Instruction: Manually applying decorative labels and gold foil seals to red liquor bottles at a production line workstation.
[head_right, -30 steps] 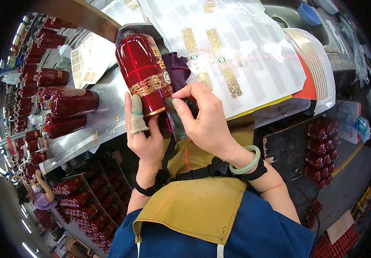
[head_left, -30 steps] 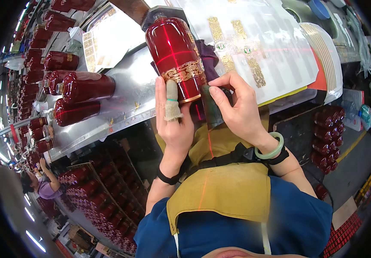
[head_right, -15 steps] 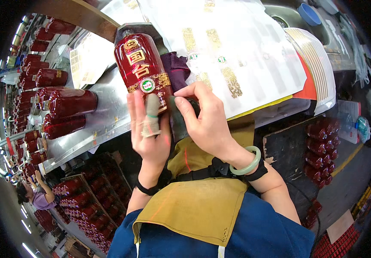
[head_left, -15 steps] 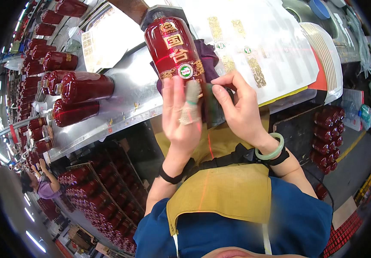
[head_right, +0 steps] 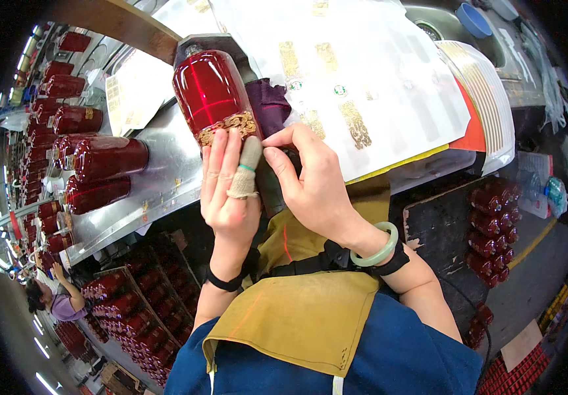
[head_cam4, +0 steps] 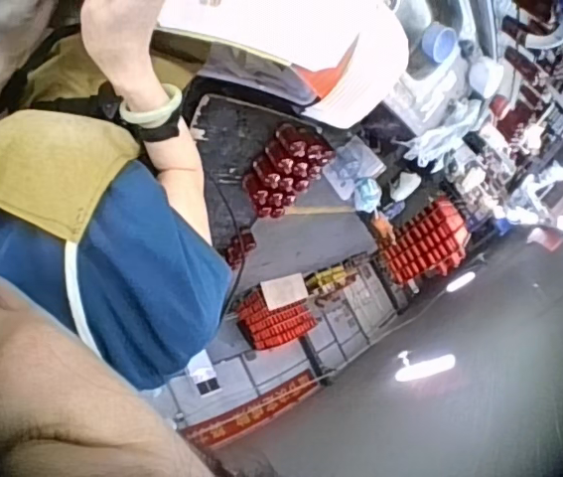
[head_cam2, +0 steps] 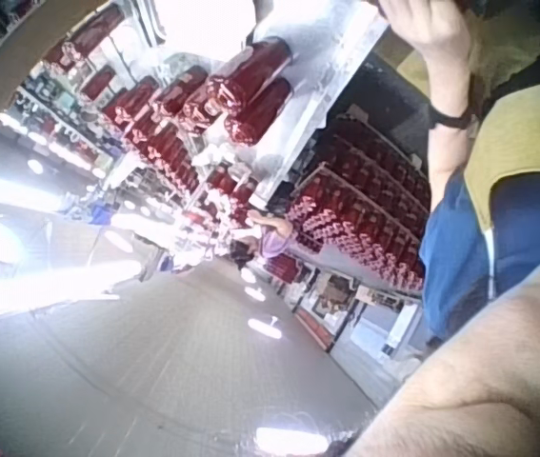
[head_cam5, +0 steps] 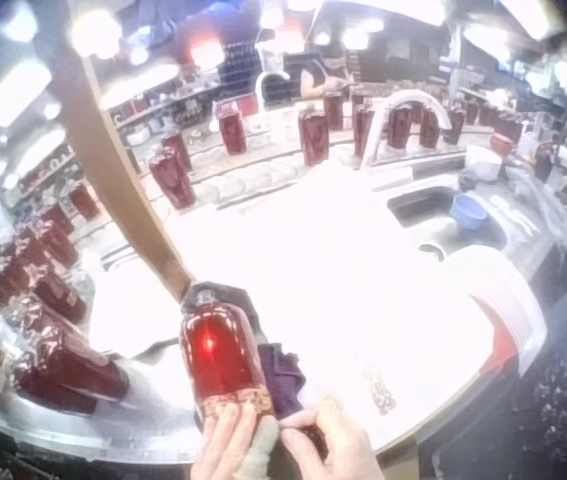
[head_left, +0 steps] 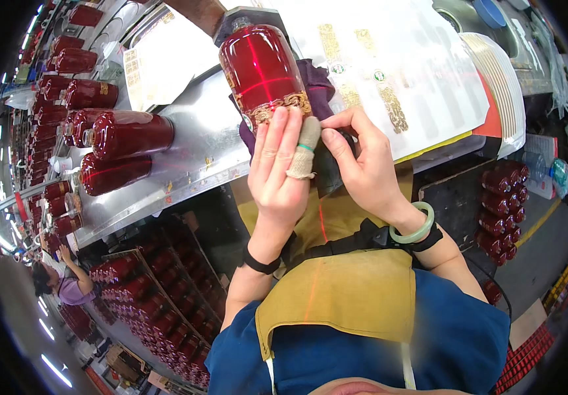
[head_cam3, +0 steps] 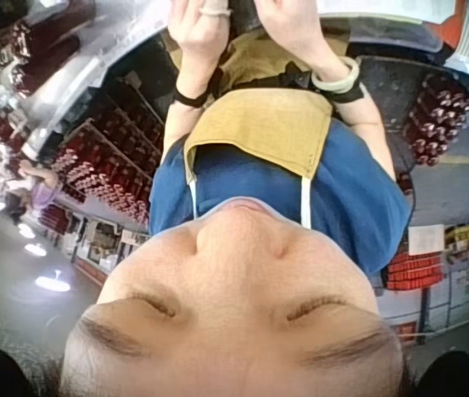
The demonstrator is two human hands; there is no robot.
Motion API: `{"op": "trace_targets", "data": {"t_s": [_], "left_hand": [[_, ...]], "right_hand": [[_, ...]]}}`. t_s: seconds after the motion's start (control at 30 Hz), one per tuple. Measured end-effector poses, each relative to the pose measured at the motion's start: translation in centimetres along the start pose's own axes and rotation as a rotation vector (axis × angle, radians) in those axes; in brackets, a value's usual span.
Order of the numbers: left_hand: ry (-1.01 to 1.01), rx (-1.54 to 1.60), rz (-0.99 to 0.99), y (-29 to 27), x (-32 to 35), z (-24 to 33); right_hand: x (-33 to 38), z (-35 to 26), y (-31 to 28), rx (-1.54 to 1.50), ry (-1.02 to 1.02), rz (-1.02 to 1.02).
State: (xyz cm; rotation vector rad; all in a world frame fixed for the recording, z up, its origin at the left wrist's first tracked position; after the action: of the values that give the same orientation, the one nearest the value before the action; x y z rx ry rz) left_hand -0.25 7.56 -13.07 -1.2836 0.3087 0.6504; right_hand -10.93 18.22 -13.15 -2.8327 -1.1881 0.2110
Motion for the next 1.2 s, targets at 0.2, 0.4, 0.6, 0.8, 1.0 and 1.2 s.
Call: {"op": "trace_targets", "data": {"t_s": [0.2,0.4,0.6,0.8,1.0,1.2], "left_hand": [[-0.385,0.262,0.239,0.3,3.2,-1.0],[-0.150,0.093,0.111,0.4,1.1,-1.0],[-0.450,0.234,0.051,0.0,4.3,-1.9],[-0.206,0.099,0.137,-0.7,0.9,-1.0],[-0.182,0.072,0.149,-0.8,2.1,-1.8],[-0.336,0.283,0.122,-0.6,3.5,-2.9]], "right_hand": [[-0.2,-0.1,-0.3,0.001,0.060,-0.007],[-0.2,0.2,-0.2,-0.009,0.000,0.007],[-0.8,0.0,-1.7,0.193,0.045,0.007],[0.2,-2.3,-0.8,0.043,-0.002,0.000],[-0.2,-0.6,-1.6,0.150,0.108,0.030],[-1.4,0.1,-1.7,0.250,0.030,0.078]]}}
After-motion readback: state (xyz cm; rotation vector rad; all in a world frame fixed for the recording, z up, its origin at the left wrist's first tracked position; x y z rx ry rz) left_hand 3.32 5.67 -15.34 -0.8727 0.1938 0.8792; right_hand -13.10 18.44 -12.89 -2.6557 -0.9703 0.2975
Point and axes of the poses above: each hand's wrist, its own x-axis away from the middle knuckle, its own y-axis out of the palm, z = x × y, the point moved 1 cm from there along -x, towards the middle knuckle, and after that the axes turned 5 degrees about -z, right-handed, at the moved point
